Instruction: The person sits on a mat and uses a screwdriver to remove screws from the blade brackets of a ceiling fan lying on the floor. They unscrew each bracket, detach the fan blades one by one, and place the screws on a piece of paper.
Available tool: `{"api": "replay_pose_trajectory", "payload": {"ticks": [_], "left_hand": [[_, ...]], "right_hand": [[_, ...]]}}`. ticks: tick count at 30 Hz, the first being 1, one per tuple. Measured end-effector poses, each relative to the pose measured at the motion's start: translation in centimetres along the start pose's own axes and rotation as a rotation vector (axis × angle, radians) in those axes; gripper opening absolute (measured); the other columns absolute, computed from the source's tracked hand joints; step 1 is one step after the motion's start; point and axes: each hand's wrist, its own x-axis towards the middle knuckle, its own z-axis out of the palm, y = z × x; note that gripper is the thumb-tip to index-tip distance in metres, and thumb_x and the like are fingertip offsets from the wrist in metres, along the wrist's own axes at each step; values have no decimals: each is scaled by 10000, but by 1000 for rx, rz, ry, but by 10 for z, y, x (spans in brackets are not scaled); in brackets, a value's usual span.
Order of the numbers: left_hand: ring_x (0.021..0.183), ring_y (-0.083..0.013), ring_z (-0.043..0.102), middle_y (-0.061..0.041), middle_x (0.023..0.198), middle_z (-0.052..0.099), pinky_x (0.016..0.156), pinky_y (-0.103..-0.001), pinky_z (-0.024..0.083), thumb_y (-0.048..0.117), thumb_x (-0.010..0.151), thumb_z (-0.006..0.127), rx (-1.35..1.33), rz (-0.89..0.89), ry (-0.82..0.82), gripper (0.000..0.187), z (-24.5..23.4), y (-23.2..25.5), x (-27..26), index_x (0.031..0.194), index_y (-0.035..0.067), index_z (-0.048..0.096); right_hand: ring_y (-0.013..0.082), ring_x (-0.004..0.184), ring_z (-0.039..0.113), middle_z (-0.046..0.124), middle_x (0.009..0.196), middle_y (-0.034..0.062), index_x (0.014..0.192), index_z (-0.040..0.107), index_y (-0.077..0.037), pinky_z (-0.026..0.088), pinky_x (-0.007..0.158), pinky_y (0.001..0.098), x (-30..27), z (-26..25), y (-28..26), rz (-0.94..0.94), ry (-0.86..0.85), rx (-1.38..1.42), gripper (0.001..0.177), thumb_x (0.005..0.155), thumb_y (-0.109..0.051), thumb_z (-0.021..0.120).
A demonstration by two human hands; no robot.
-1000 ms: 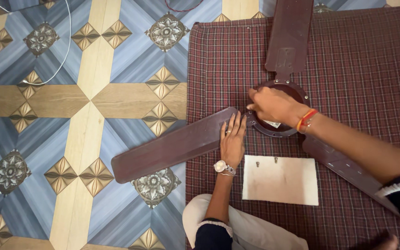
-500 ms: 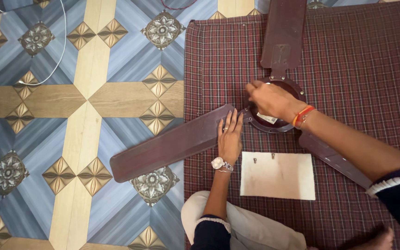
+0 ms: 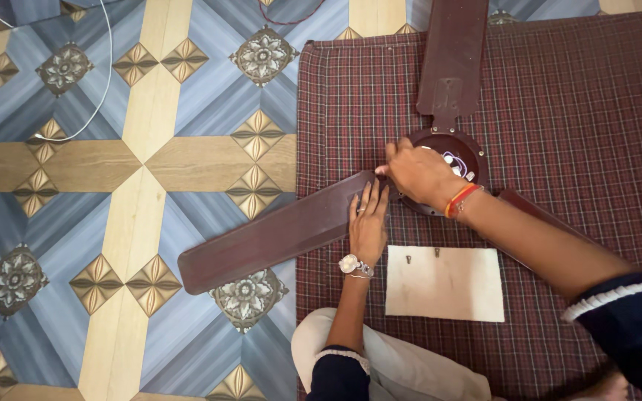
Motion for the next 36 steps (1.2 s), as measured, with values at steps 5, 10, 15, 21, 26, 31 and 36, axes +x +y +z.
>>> {"api": "replay_pose_trajectory", "payload": {"ticks": [5,10,15,21,26,31,36], "left_hand": [[1540,-267,302,-118,1649,353,1252,-488,213,-140,783,585,20,-13,-4,769,0,-2,1,1516,58,463],[1534,-277,319,-131,1637,379,1248,-499,214,-130,805,599,-9,-11,22,722,4,-2,1,1492,55,475],[1516,-270,337,-139,1609,414,1235,-492,225,-123,761,609,-45,-43,11,738,-2,-1,2,1472,43,497],[1513,-283,396,-168,1565,498,1239,-482,240,-129,805,570,-109,-68,106,694,-5,-2,7,1482,14,516],[1323,-380,552,-218,1370,630,1109,-485,418,20,998,631,-492,32,333,326,9,-14,26,1319,-19,595],[920,-279,722,-192,1012,741,793,-375,558,21,939,642,-793,-96,295,157,42,-23,48,1083,-37,658],[819,-175,714,-148,925,764,713,-317,554,-1,943,646,-919,-55,313,161,51,-23,61,1083,-61,700]], "right_hand": [[446,974,695,609,1195,266,1267,574,-2,600,803,491,3,-1,5,-96,-3,-17,458,817,5,661],[424,1017,677,604,1185,201,1219,613,-59,582,838,485,3,-4,5,-101,-61,63,452,783,18,701],[386,1012,676,600,1155,172,1196,626,-56,583,860,461,3,-12,5,-195,-59,-11,467,749,13,741],[364,1055,647,600,1164,110,1193,634,-59,555,904,450,2,-8,10,-344,-26,-44,543,678,41,773],[334,1049,628,603,1100,89,1147,648,-69,480,1020,464,7,-8,11,-550,11,34,583,593,47,788],[306,1101,617,631,1058,48,1000,621,-61,482,1028,434,6,-10,8,-514,-118,141,389,656,34,775],[363,1114,592,620,1105,96,1093,573,-42,521,957,461,8,-23,3,-365,-92,56,534,607,50,775]]}}
